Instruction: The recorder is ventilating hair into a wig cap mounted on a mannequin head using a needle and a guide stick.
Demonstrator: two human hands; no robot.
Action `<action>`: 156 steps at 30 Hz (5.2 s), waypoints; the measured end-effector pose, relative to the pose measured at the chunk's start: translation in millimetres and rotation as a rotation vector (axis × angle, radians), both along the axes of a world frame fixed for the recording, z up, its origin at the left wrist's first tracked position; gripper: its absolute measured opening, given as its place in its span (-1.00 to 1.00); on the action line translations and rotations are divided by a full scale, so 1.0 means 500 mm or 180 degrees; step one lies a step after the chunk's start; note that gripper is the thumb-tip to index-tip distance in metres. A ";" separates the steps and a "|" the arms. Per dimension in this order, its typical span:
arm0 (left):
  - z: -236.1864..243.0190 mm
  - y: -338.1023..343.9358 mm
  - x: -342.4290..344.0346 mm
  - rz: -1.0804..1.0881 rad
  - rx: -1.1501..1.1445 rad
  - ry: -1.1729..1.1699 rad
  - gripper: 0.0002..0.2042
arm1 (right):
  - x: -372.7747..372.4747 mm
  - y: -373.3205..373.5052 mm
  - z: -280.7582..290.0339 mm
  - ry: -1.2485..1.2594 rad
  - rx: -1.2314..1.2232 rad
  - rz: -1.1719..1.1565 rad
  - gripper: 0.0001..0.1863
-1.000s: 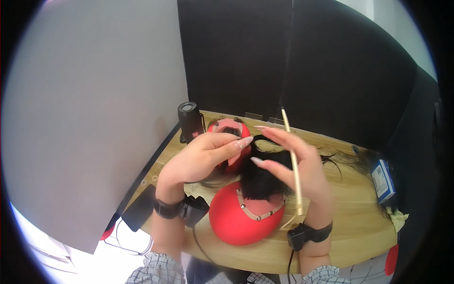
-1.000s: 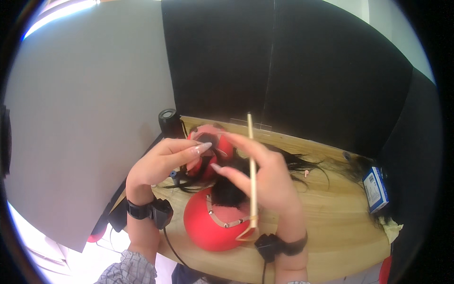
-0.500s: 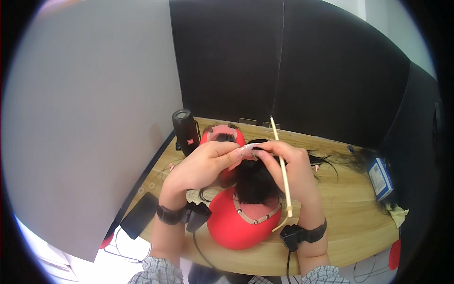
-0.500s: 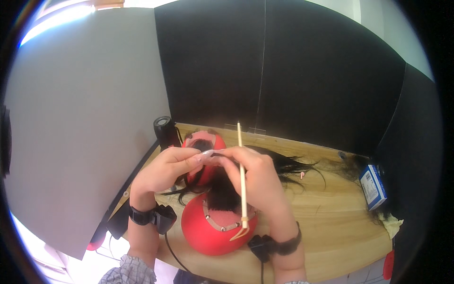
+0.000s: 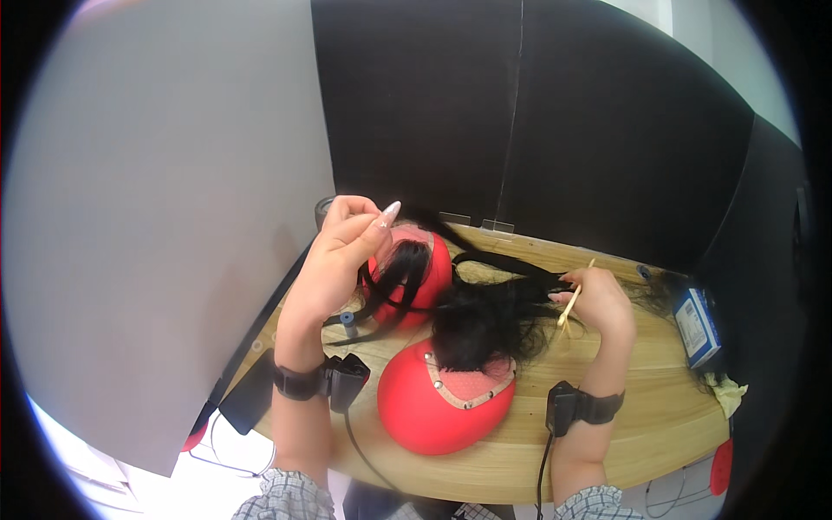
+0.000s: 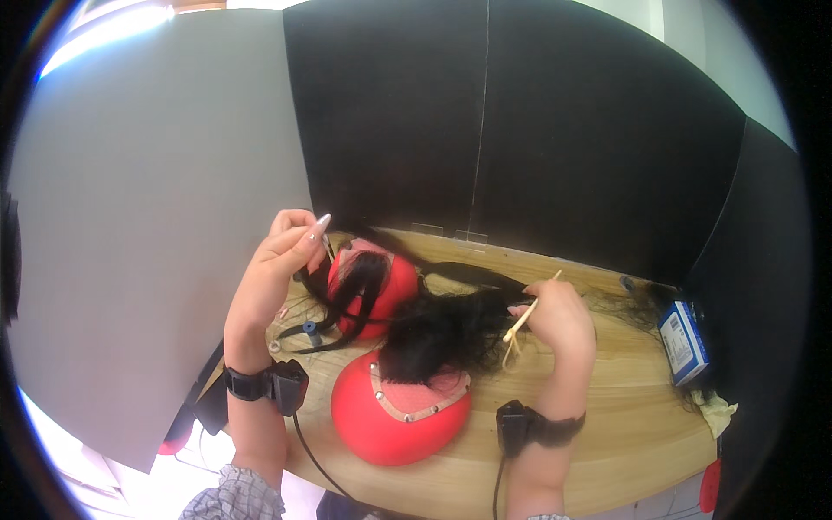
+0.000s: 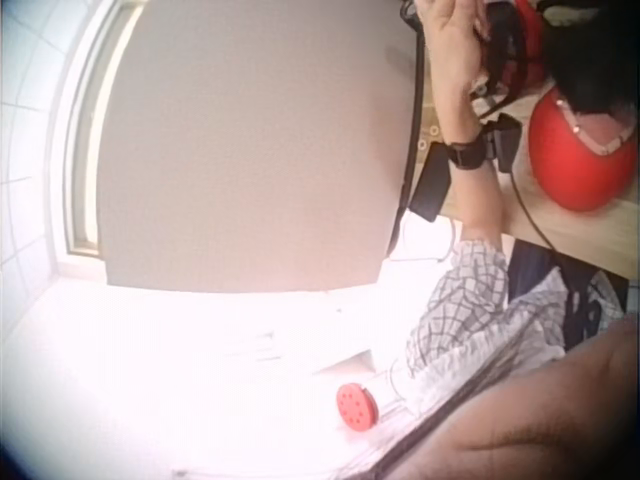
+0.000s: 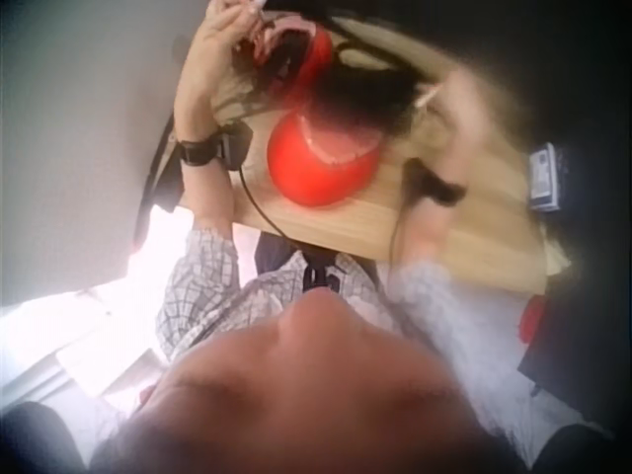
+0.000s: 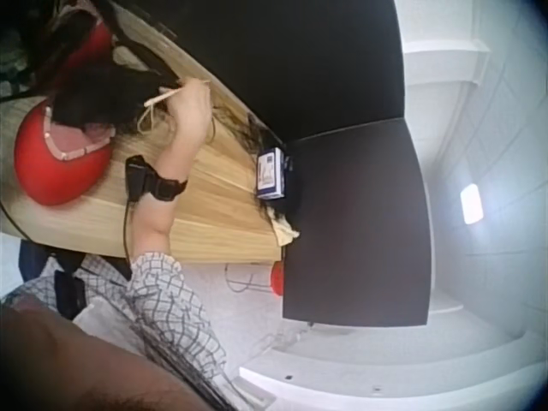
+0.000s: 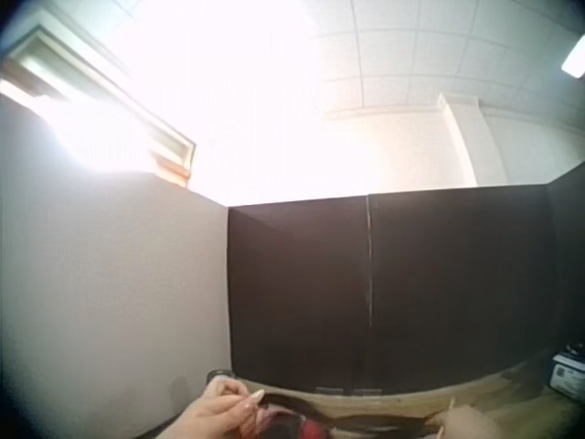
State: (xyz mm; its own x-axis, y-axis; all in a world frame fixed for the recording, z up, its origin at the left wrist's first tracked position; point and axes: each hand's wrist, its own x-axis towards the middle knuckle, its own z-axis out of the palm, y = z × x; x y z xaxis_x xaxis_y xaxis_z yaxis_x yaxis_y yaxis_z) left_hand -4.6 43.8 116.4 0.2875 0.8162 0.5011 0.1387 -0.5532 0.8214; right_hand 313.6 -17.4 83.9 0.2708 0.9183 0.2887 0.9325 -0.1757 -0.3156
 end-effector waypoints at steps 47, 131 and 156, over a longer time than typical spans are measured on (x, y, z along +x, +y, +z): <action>-0.027 -0.043 0.094 -0.1912 -0.0958 -0.0040 -0.69 | -0.180 0.001 0.013 0.1112 0.2324 0.2533 -0.80; -0.032 -0.010 0.053 0.0379 0.1608 0.1616 -0.79 | -0.202 -0.031 -0.126 0.4125 0.0337 0.2910 -0.83; -0.033 -0.014 0.060 0.0281 0.1477 0.1812 -0.76 | -0.205 -0.040 -0.140 0.3493 0.0762 0.2981 -0.86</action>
